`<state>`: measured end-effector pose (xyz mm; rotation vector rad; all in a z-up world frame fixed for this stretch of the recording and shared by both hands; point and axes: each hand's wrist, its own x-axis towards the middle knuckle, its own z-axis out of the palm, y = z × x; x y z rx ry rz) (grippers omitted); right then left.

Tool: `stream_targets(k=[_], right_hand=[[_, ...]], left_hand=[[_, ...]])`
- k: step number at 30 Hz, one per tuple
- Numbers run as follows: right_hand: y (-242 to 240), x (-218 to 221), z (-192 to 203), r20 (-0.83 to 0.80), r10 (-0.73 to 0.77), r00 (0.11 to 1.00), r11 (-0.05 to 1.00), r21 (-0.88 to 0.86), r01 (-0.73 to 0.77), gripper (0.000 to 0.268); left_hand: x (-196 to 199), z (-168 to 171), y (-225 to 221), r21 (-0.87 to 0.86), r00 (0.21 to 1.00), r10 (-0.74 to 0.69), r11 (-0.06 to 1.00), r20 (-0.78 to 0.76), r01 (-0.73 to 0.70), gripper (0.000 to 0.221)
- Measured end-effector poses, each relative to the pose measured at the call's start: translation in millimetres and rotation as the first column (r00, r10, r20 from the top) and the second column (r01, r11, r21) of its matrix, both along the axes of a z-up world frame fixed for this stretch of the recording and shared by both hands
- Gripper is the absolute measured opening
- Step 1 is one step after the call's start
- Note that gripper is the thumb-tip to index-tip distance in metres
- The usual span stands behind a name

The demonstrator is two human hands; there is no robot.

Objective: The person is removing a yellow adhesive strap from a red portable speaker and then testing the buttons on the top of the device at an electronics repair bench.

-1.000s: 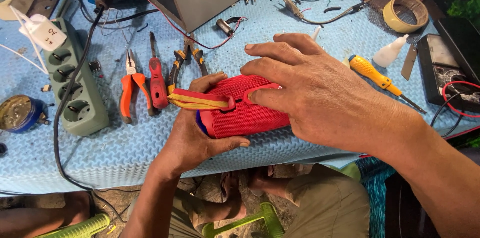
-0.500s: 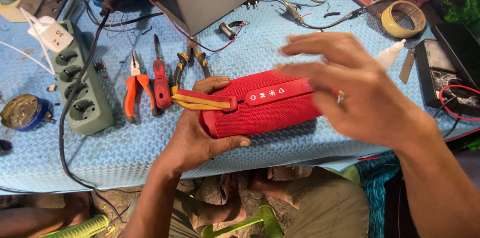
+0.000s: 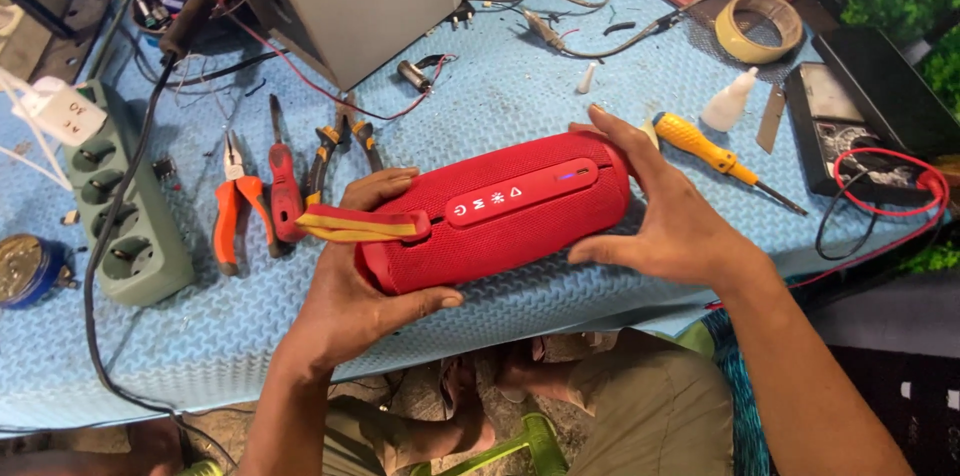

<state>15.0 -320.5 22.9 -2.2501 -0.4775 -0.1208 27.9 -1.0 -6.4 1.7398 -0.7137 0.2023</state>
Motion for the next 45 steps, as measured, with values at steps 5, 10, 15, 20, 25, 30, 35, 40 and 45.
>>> stream_targets(k=[5, 10, 15, 20, 25, 30, 35, 40, 45], right_hand=[[1, 3, -3, -0.056, -0.017, 0.998, 0.993, 0.112, 0.023, 0.114], [-1, 2, -11, -0.027, -0.002, 1.0, 0.99, 0.144, 0.006, 0.115], [-1, 2, -13, 0.038, 0.048, 0.998, 0.978, 0.199, -0.054, 0.112], [-1, 1, -13, 0.034, 0.037, 0.999, 0.976, 0.211, -0.044, 0.112], [-1, 1, -14, 0.054, 0.06, 0.997, 0.974, 0.216, -0.07, 0.112], [-2, 1, -15, 0.031, 0.042, 0.999, 0.973, 0.227, -0.048, 0.111], [0, 0, -17, 0.048, 0.042, 0.998, 0.971, 0.235, -0.052, 0.112], [0, 0, -17, 0.048, 0.033, 0.998, 0.973, 0.227, -0.043, 0.113], [-1, 1, -18, 0.121, 0.049, 0.991, 0.984, 0.165, -0.068, 0.112]], left_hand=[[0, 5, -2, 0.022, 1.0, -0.004, 1.0, -0.003, 0.004, 0.087], [-1, 2, -2, 0.03, 0.999, -0.022, 0.999, 0.042, 0.021, 0.089], [0, 2, -1, 0.045, 0.997, -0.022, 0.999, 0.071, 0.019, 0.088], [-1, 2, -2, 0.033, 0.998, -0.029, 0.999, 0.054, 0.027, 0.088], [0, -1, 0, 0.036, 0.997, -0.039, 0.999, 0.064, 0.037, 0.088], [1, -4, 0, 0.016, 0.997, -0.054, 0.998, 0.055, 0.053, 0.088], [-1, -1, 1, 0.037, 0.998, -0.047, 0.998, 0.05, 0.045, 0.087], [0, -1, 0, 0.025, 0.997, -0.046, 0.999, 0.058, 0.045, 0.086], [2, -5, 2, 0.039, 0.996, -0.025, 0.999, 0.083, 0.022, 0.091]])
